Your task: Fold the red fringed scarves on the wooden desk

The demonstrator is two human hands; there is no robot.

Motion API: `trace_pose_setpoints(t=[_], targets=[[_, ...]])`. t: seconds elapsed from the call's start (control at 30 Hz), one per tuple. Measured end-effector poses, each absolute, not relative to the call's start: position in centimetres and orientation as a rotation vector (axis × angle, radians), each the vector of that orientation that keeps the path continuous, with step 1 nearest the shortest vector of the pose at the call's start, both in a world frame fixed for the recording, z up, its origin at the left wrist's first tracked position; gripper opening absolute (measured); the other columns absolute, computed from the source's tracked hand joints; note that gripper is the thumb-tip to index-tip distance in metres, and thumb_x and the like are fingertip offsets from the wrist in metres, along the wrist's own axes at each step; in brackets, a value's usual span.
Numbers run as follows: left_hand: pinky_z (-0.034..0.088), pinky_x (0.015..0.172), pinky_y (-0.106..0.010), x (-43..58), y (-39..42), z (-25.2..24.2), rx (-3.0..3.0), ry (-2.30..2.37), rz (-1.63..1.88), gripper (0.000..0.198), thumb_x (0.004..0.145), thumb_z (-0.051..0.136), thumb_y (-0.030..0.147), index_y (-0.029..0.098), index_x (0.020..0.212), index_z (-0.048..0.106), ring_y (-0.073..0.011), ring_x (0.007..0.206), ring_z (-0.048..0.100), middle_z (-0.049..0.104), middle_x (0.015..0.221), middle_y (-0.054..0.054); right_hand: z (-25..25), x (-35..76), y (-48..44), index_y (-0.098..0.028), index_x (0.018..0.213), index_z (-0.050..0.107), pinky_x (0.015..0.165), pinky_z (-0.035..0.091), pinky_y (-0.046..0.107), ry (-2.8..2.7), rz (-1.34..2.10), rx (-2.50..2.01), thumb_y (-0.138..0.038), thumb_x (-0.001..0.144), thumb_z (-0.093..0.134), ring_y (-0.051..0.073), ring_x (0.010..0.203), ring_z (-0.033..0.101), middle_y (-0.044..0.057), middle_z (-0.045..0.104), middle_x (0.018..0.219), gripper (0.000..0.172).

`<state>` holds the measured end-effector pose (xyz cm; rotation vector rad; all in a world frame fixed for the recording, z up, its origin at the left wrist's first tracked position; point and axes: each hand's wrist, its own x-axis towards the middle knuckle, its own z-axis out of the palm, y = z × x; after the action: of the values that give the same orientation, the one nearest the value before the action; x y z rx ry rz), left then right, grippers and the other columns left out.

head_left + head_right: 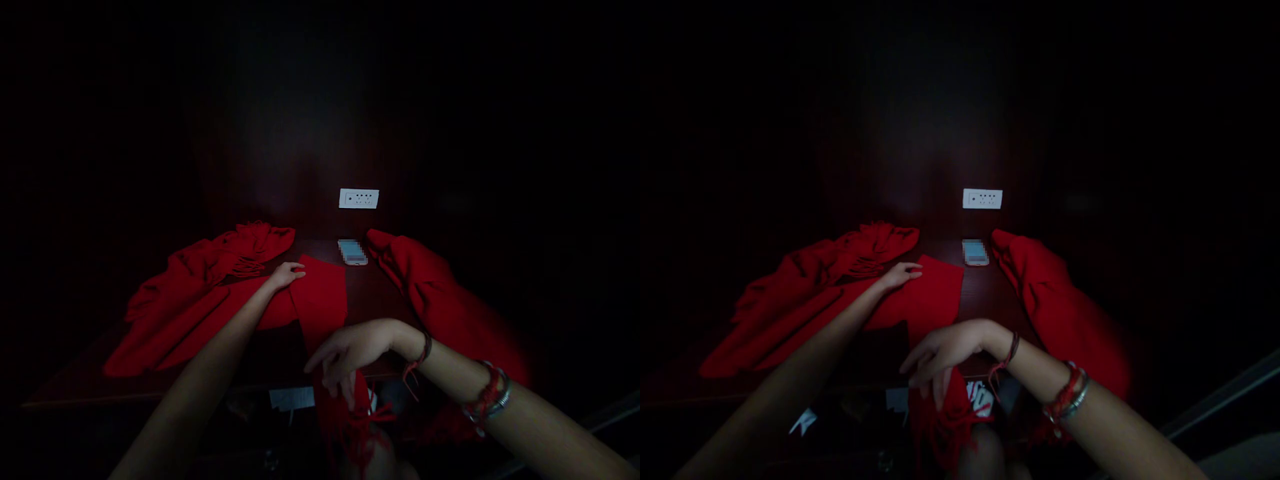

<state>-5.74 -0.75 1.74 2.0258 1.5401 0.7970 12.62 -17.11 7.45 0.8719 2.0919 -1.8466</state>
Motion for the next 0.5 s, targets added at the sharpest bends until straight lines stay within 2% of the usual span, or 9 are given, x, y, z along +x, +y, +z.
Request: trace_pose_setpoints(t=[0.07,0.13,0.17,0.23,0.3,0.37,0.5], targets=[[0.041,0.072,-0.021,-6.5,-1.3,2.3,1.980,1.497,0.737,0.048,0.062,0.061,0.026,0.016,0.108,0.052,-0.0164,0.086,0.054,0.058,0.100,-0.005,6.9,13.1,-15.4,-0.013,0.108,0.048,0.057,0.044,0.019,2.223,-1.830,1.101,-0.027,0.076,0.047,0.007,0.053,0.056,0.001,0.057,0.070,0.035],[0.041,0.058,-0.020,-7.1,-2.0,2.9,1.891,1.474,0.628,0.065,0.059,0.063,0.024,0.015,0.119,0.041,-0.0140,0.070,0.056,0.060,0.091,-0.006,6.1,14.1,-12.8,-0.011,0.101,0.051,0.055,0.045,0.019,2.432,-1.652,1.624,-0.025,0.078,0.043,0.007,0.053,0.055,0.004,0.057,0.073,0.028],[0.039,0.052,-0.019,-7.3,-2.3,3.1,1.842,1.469,0.561,0.070,0.059,0.063,0.023,0.015,0.123,0.035,-0.0122,0.061,0.055,0.061,0.084,-0.005,5.6,14.6,-11.6,-0.011,0.100,0.050,0.053,0.045,0.019,2.487,-1.478,1.954,-0.025,0.077,0.044,0.008,0.056,0.055,0.006,0.058,0.078,0.028],[0.033,0.042,-0.018,-7.4,-2.8,3.5,1.769,1.447,0.443,0.075,0.060,0.062,0.022,0.017,0.126,0.027,-0.0089,0.048,0.049,0.059,0.070,-0.001,4.5,15.3,-9.3,-0.013,0.109,0.043,0.050,0.045,0.019,2.434,-1.196,2.406,-0.029,0.073,0.049,0.011,0.064,0.056,0.009,0.056,0.092,0.039],[0.028,0.039,-0.017,-7.2,-3.0,3.6,1.757,1.414,0.402,0.073,0.059,0.061,0.019,0.018,0.125,0.029,-0.0065,0.041,0.043,0.053,0.060,0.003,3.6,15.3,-7.7,-0.017,0.118,0.032,0.050,0.046,0.021,2.356,-1.098,2.568,-0.031,0.068,0.054,0.014,0.071,0.056,0.010,0.053,0.101,0.056],[0.026,0.037,-0.017,-6.8,-3.0,3.6,1.803,1.385,0.443,0.062,0.059,0.059,0.014,0.017,0.118,0.041,-0.0047,0.038,0.036,0.046,0.054,0.005,3.0,14.9,-6.8,-0.018,0.120,0.028,0.056,0.047,0.024,2.364,-1.040,2.582,-0.024,0.063,0.057,0.016,0.076,0.056,0.010,0.053,0.103,0.064],[0.024,0.037,-0.017,-6.5,-3.1,3.4,1.888,1.263,0.630,0.045,0.063,0.055,0.015,0.018,0.108,0.051,-0.0037,0.039,0.030,0.036,0.052,0.007,3.6,14.9,-6.1,-0.017,0.113,0.036,0.072,0.044,0.024,2.526,-0.889,2.641,-0.013,0.061,0.052,0.017,0.090,0.053,0.009,0.052,0.105,0.055]])
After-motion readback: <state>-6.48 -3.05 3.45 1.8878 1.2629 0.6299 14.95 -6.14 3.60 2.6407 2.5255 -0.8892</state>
